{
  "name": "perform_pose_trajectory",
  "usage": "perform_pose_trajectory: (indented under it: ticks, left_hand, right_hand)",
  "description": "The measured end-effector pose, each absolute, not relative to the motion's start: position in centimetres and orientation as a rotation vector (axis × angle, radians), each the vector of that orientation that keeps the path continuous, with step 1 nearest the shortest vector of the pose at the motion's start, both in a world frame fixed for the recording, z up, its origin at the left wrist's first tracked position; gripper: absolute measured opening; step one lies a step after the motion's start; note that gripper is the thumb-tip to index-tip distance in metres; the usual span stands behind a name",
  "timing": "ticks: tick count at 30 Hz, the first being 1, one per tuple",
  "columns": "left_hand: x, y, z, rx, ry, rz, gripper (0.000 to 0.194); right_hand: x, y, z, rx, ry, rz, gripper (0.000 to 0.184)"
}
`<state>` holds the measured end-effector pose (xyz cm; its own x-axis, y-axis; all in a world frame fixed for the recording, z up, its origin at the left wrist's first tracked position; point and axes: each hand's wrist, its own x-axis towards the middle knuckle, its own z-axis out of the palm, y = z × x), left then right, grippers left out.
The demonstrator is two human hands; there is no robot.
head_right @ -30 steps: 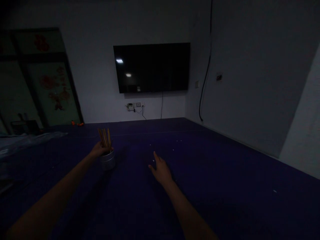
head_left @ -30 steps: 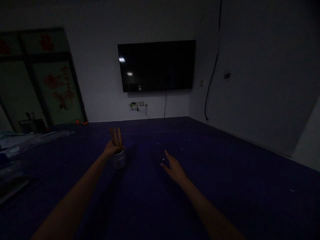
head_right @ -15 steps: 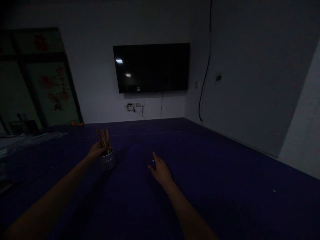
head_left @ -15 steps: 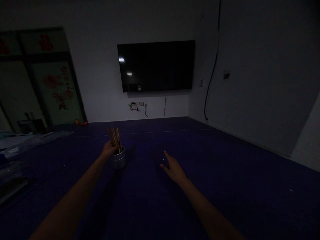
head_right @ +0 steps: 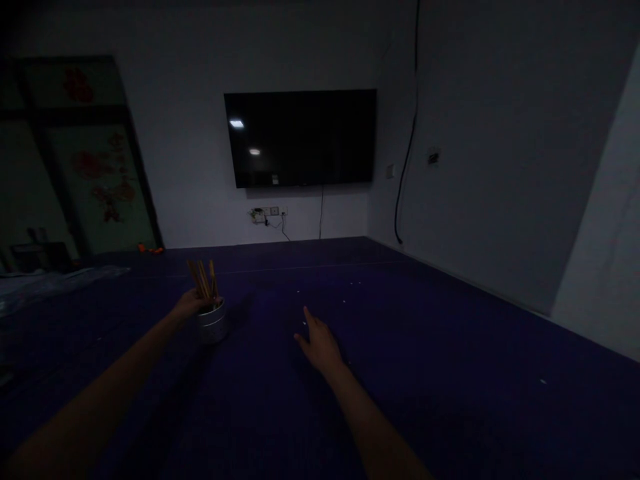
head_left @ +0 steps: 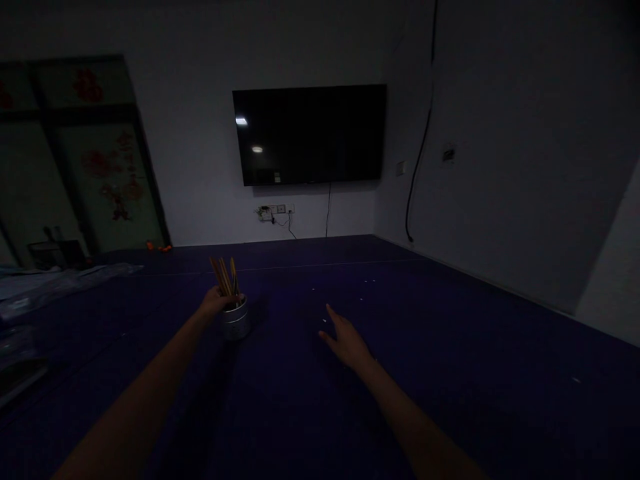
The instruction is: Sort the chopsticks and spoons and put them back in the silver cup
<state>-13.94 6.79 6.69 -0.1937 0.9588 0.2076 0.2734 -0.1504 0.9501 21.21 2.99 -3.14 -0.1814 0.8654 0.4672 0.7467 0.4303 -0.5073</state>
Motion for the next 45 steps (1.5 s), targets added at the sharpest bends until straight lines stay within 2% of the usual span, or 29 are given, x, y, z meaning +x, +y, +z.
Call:
perform_pose_trajectory:
  ticks: [17, 28, 45]
  left_hand:
    - [-14.6, 7.6, 6.5, 1.396, 1.403, 1.25, 0.031]
    - [-14.9, 8.3, 7.4, 1.475, 1.409, 1.086, 0.039]
    - [-15.0, 7.8, 8.7, 1.527, 1.344, 0.907, 0.034]
  right_hand:
    - [21.3, 3.0, -3.3, -1.368, -1.962, 0.199, 0.069]
    - [21.3, 2.8, -3.1, -1.393, -1.981, 0.207, 0.07]
    - [21.4, 2.7, -3.0, -1.419, -2.01, 0.238, 0.07]
